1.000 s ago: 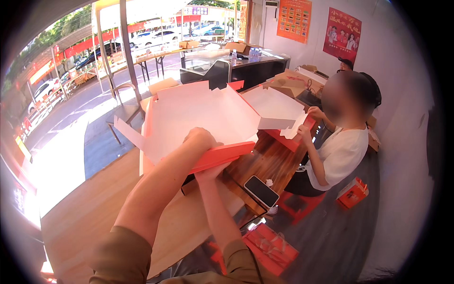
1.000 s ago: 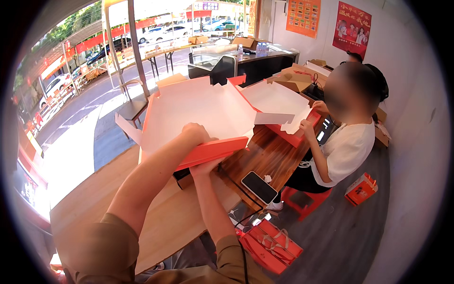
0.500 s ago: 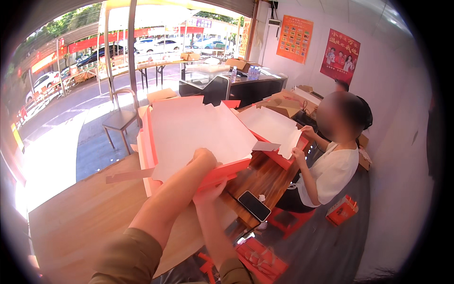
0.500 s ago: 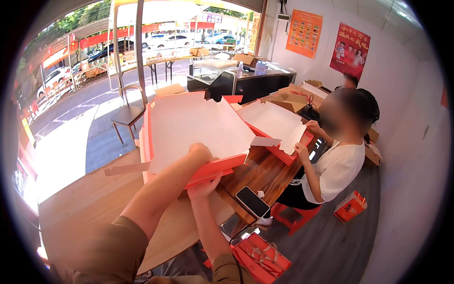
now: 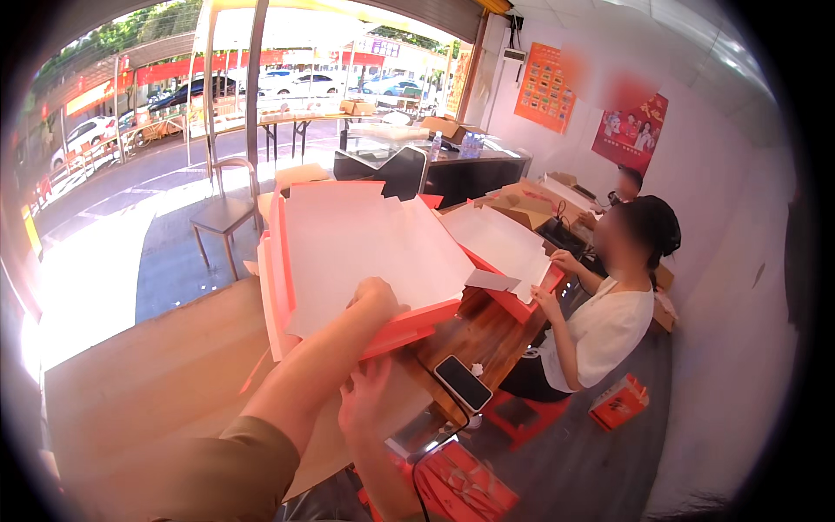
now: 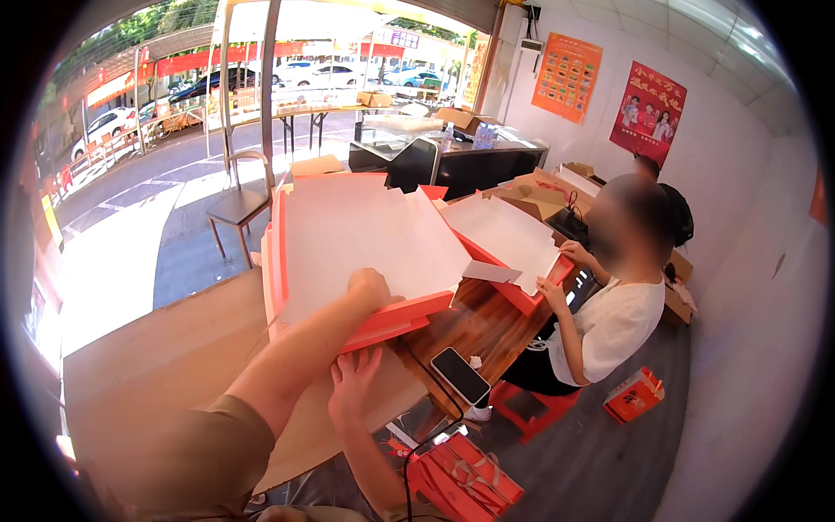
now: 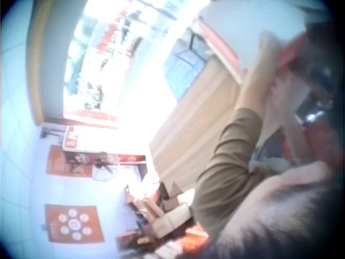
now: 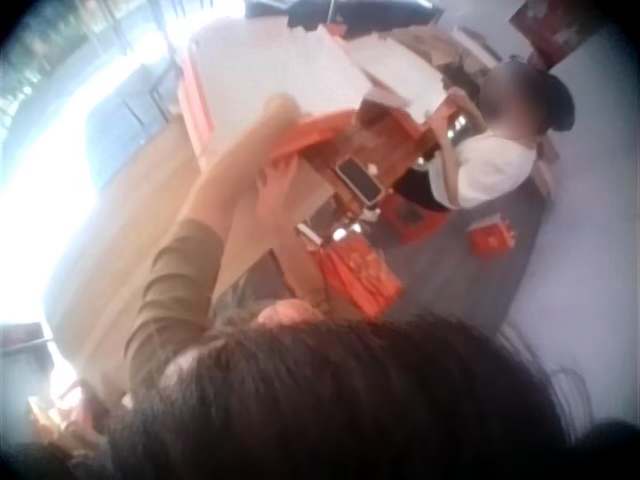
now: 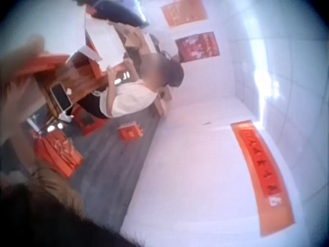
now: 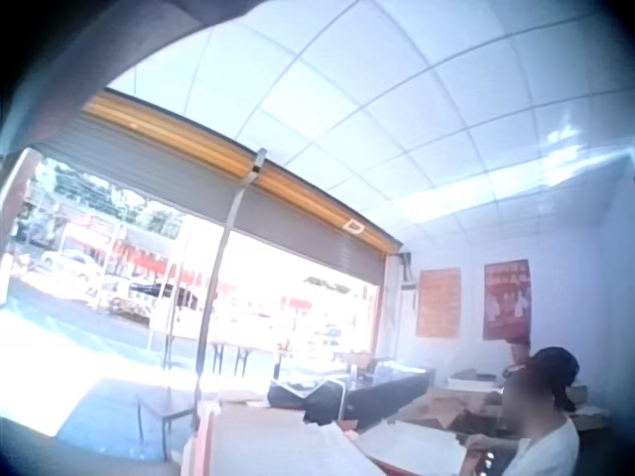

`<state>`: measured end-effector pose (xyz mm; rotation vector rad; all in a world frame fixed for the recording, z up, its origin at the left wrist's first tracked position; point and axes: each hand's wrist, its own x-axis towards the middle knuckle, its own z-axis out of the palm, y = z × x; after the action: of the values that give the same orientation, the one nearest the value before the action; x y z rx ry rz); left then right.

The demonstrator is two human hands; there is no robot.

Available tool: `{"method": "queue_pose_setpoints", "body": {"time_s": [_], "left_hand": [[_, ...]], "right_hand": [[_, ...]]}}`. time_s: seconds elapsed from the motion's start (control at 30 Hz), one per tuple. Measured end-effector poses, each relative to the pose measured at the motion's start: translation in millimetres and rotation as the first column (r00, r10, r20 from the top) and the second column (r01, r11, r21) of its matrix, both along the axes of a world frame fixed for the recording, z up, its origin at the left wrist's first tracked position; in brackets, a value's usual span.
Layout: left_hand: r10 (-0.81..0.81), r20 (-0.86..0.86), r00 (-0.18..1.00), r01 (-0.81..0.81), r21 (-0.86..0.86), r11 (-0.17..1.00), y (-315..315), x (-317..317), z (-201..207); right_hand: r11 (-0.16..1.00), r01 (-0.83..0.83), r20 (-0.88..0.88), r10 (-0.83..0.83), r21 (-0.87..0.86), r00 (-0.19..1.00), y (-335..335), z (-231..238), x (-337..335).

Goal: The person assembles cardboard gift boxes by folding the sides and inserting cardboard dividers into the main box frame.

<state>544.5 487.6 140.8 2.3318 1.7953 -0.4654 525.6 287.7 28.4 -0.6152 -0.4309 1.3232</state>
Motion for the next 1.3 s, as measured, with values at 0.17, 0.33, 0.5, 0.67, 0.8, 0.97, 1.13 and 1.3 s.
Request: {"method": "queue_pose_setpoints", "body": {"time_s": [0.17,0.33,0.5,0.67,0.8,0.97,1.13,1.3], "left_hand": [[0.059,0.097,0.994,-0.062,0.021,0.998,11,-16,12],[0.138,0.259,0.956,-0.16,0.063,0.985,19,-45,36],[0.24,0.407,0.881,-0.206,-0.128,0.97,2,-47,74],[0.021,0.317,0.948,-0.018,-0.012,1.0,4,-86,74],[-0.251,0.116,0.961,0.19,0.381,0.905,-91,-85,126],[-0.674,0.206,0.709,0.364,0.712,0.601,-199,-135,138],[-0.815,0.281,0.507,0.402,0.759,0.512,-301,-237,46],[-0.7,0.324,0.636,0.325,0.711,0.624,-334,-285,-98]], "right_hand": [[0.996,0.031,0.034,-0.029,-0.079,0.999,3,-10,-7],[0.998,0.059,0.119,-0.057,-0.017,0.991,-19,-28,-11],[0.903,-0.15,0.704,-0.201,0.404,0.681,-120,-76,-4],[0.641,-0.702,0.945,-0.127,0.31,0.302,-225,-141,66],[0.837,-0.407,0.93,0.345,-0.366,-0.126,-276,-179,140],[0.911,0.25,0.932,0.354,-0.327,-0.074,-295,-295,239],[0.876,0.419,0.897,0.364,-0.239,-0.251,-297,-352,291],[0.828,0.453,0.871,0.452,-0.33,-0.191,-315,-376,299]]}}
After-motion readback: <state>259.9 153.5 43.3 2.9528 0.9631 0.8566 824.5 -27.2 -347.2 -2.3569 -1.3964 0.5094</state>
